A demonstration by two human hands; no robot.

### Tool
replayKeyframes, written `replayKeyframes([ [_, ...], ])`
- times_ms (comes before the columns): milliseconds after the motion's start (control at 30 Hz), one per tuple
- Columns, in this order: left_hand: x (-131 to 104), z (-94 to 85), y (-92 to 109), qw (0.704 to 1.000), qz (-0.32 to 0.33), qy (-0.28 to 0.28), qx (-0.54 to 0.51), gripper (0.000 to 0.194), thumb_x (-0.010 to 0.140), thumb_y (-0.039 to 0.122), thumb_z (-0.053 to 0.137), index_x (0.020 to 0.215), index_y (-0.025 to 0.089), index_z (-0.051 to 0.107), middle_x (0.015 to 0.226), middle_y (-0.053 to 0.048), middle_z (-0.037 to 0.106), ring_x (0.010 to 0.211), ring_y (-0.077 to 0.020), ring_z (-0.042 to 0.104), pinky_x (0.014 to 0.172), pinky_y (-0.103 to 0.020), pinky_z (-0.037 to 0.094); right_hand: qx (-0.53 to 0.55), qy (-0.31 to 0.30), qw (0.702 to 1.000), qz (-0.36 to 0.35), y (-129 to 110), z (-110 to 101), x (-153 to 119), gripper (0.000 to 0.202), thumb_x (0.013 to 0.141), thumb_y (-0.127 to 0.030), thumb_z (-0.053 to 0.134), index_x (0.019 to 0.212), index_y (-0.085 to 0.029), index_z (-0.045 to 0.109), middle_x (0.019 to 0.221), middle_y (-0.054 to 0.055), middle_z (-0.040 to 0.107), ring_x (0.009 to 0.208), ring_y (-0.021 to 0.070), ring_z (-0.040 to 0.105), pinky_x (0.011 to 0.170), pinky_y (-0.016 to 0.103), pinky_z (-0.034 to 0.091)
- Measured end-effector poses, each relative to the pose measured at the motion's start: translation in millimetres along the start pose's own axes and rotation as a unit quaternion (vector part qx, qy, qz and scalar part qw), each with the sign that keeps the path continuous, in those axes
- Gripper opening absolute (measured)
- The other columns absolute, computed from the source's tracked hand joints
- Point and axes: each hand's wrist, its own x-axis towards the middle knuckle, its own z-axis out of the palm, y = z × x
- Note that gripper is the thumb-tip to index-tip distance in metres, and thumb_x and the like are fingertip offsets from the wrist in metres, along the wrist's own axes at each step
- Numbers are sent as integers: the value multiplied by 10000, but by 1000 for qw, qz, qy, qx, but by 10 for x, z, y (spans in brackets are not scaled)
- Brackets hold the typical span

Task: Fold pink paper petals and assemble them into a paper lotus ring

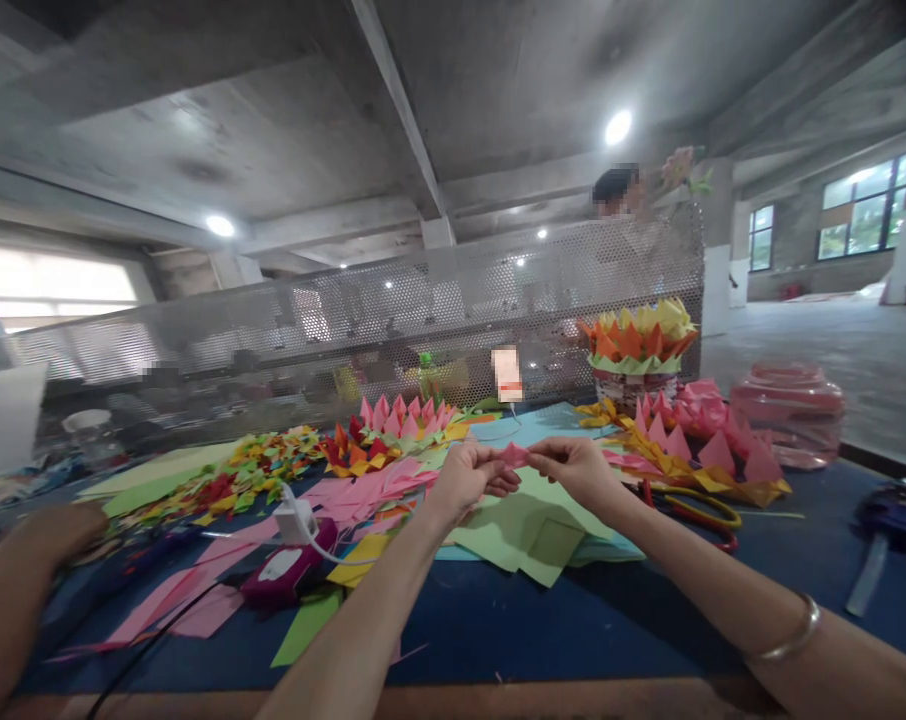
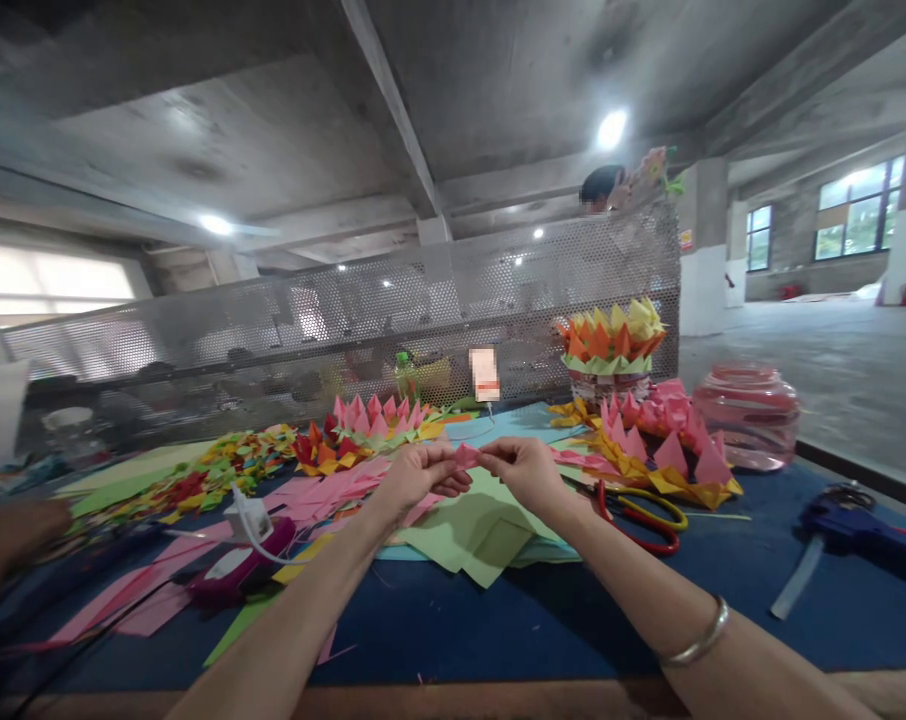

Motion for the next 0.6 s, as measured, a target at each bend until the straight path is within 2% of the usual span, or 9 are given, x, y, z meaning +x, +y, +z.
replayKeyframes([
  [100,2,5,3,1000,16,4,-8,334,652,409,712,806,114,676,714,-88,695,621,-152,656,606,-247,506,9,3,1000,8,-6,-4,3,310,704,-459,633,768,-168,719,572,11,618,481,106,466,462,238,375],
  [267,1,8,6,999,37,10,-5,437,634,409,736,952,116,667,795,-106,700,727,-176,661,660,-259,502,21,18,999,33,1,-25,2,312,674,-466,657,730,-164,714,570,19,626,481,109,487,461,238,405],
  [333,0,6,7,998,50,23,4,442,608,399,756,932,110,675,817,-113,698,737,-182,658,670,-265,500,22,17,999,36,0,-30,0,306,673,-461,659,731,-165,714,565,16,621,481,107,485,459,236,404],
  [433,-4,3,8,998,58,9,8,402,619,398,749,889,107,688,807,-110,696,741,-181,653,682,-269,498,20,11,999,40,-3,-25,-5,302,684,-451,655,736,-159,707,586,17,626,481,100,481,468,234,402],
  [600,-6,7,-6,999,40,11,-8,367,645,399,731,845,98,670,782,-112,689,731,-181,653,685,-284,499,15,-20,1000,-12,3,13,-26,309,760,-446,588,849,-165,683,730,44,670,615,136,558,550,246,442],
])
